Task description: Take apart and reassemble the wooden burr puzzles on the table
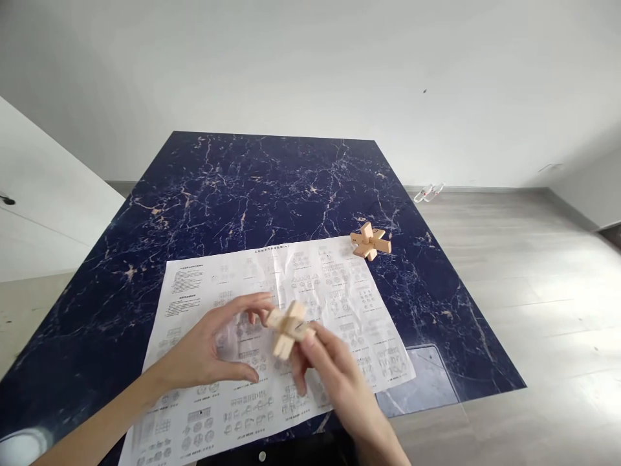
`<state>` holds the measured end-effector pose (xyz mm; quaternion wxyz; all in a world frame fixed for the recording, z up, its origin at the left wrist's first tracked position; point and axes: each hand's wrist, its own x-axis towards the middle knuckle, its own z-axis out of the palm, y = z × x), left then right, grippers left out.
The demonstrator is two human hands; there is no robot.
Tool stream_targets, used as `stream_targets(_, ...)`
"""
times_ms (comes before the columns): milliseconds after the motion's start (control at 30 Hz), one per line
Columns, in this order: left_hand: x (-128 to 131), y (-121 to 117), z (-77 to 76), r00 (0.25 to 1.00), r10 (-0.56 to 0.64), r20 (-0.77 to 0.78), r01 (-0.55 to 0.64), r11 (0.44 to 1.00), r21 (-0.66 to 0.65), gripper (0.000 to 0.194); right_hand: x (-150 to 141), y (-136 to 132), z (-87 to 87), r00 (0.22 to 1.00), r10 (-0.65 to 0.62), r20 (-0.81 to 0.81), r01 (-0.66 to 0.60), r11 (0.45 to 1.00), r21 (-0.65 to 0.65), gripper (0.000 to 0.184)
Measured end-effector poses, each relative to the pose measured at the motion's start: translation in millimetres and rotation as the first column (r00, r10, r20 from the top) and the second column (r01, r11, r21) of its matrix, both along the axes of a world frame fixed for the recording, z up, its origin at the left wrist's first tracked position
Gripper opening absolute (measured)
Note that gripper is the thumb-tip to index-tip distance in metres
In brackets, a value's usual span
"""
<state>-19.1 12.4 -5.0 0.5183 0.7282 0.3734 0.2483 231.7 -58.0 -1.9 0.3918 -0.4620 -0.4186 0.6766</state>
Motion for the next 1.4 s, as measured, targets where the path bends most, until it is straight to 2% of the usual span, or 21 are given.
stream_targets(100, -2, 3, -0.9, 0.996, 0.068, 0.064, -0.067, 0.997, -0.023, 0.084, 26, 11, -5.4, 0.945, -0.273, -0.181, 0.246, 0.956, -0.158, 0.037)
stream_targets(133, -3, 4, -1.1, 0.993, 0.085, 0.085, -0.083, 0.996, -0.029, 0.077, 35, 17, -6.9, 0.893, -0.38, -0.241, 0.335, 0.919, -0.207, 0.031)
stream_targets(200, -5, 7, -1.4, 0.988, 0.117, 0.103, -0.114, 0.993, -0.038, 0.062, 51, 29, -9.6, 0.797, -0.49, -0.354, 0.417, 0.869, -0.265, 0.022)
stream_targets(267, -8, 10, -1.2, 0.982, 0.155, 0.104, -0.151, 0.987, -0.046, 0.052, 62, 40, -12.0, 0.744, -0.522, -0.418, 0.446, 0.853, -0.27, 0.015)
stream_targets(333, -10, 12, -0.4, 0.978, 0.187, 0.093, -0.182, 0.982, -0.054, 0.045, 68, 47, -13.3, 0.737, -0.517, -0.436, 0.459, 0.856, -0.239, 0.012)
stream_targets(467, -14, 15, 2.5, 0.967, 0.245, 0.067, -0.241, 0.969, -0.057, 0.037, 63, 45, -11.5, 0.754, -0.528, -0.39, 0.495, 0.848, -0.19, 0.016)
stream_targets(533, -17, 17, 4.7, 0.955, 0.292, 0.059, -0.289, 0.956, -0.049, 0.035, 57, 36, -10.5, 0.802, -0.522, -0.29, 0.494, 0.853, -0.171, 0.022)
stream_targets(633, -21, 21, 9.1, 0.925, 0.379, 0.035, -0.379, 0.925, -0.013, 0.034, 51, 18, -12.2, 0.897, -0.441, -0.014, 0.442, 0.897, 0.013, 0.03)
stream_targets(700, -24, 25, 12.2, 0.891, 0.455, -0.01, -0.454, 0.89, 0.04, 0.033, 49, 8, -16.2, 0.912, -0.368, 0.182, 0.342, 0.926, 0.161, 0.033)
stream_targets(800, -27, 30, 15.3, 0.82, 0.566, -0.086, -0.554, 0.822, 0.132, 0.039, 45, -3, -24.0, 0.864, -0.285, 0.415, 0.177, 0.943, 0.281, 0.031)
stream_targets(900, -32, 35, 14.4, 0.776, 0.615, -0.138, -0.59, 0.786, 0.187, 0.037, 39, -8, -30.5, 0.787, -0.268, 0.555, 0.045, 0.923, 0.383, 0.023)
stream_targets(967, -38, 39, 11.2, 0.773, 0.611, -0.169, -0.563, 0.785, 0.258, 0.034, 36, -9, -33.3, 0.756, -0.27, 0.596, -0.027, 0.897, 0.442, 0.018)
stream_targets(1033, -46, 44, 6.1, 0.765, 0.611, -0.204, -0.499, 0.763, 0.412, 0.03, 35, -8, -35.3, 0.743, -0.277, 0.61, -0.074, 0.871, 0.486, 0.016)
stream_targets(1100, -56, 49, -0.1, 0.719, 0.648, -0.25, -0.411, 0.688, 0.598, 0.028, 35, -7, -37.2, 0.733, -0.289, 0.616, -0.098, 0.852, 0.515, 0.016)
stream_targets(1167, -65, 53, -6.0, 0.647, 0.699, -0.304, -0.335, 0.619, 0.711, 0.031, 35, -6, -39.1, 0.726, -0.299, 0.62, -0.111, 0.839, 0.533, 0.016)
stream_targets(1267, -76, 56, -11.5, 0.532, 0.754, -0.385, -0.271, 0.583, 0.766, 0.039, 35, -5, -41.2, 0.73, -0.305, 0.612, -0.117, 0.827, 0.55, 0.017)
stream_targets(1400, -82, 58, -11.7, 0.38, 0.786, -0.488, -0.257, 0.596, 0.761, 0.037, 34, -4, -40.3, 0.732, -0.313, 0.605, -0.101, 0.828, 0.551, 0.019)
